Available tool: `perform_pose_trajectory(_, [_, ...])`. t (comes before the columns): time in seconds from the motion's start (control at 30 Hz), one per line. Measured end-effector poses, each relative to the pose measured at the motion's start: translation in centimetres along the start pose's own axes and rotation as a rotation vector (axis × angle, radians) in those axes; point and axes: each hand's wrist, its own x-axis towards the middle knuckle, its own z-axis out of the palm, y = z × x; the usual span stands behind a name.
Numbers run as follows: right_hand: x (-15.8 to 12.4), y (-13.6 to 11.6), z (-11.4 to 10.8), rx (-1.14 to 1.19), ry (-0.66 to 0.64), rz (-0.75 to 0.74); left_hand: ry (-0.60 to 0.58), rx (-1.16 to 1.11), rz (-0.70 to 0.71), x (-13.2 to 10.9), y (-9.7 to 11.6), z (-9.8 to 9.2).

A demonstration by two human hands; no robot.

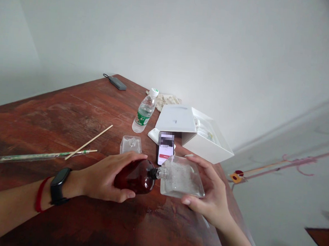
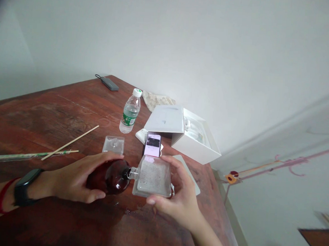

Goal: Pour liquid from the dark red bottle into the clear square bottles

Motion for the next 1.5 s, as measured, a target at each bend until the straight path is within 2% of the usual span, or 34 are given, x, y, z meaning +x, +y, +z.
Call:
perform_pose_trajectory(0.33, [0.0, -0.2, 0.3, 0.017, 0.010, 0.006, -0.005, -0.011, -0.020, -0.1, -0.1, 0.0])
perform_pose_trajectory(0.53, [-0.4, 0.3, -0.1, 0.021, 0.004, 0.054, -0.015, -0.017, 0.007, 0.1, 0.0, -0.1])
perform_pose_trajectory(0.9, [-0.6, 0.7, -0.8, -0.032, -0.017, 0.086, -0.020, 0.010, -0.024, 0.2, 0.3, -0.3])
perform_pose_trajectory(1.23, [-0.4, 0.3, -0.6, -0.057, 0.001, 0.034, -0.026, -0.006, -0.001, 0.2, 0.1, -0.3])
perform_pose_trajectory(1.5, [-0.5, 0.3, -0.5, -0.009, -0.008, 0.066, -0.033, -0.015, -0.013, 0.2, 0.0, -0.3])
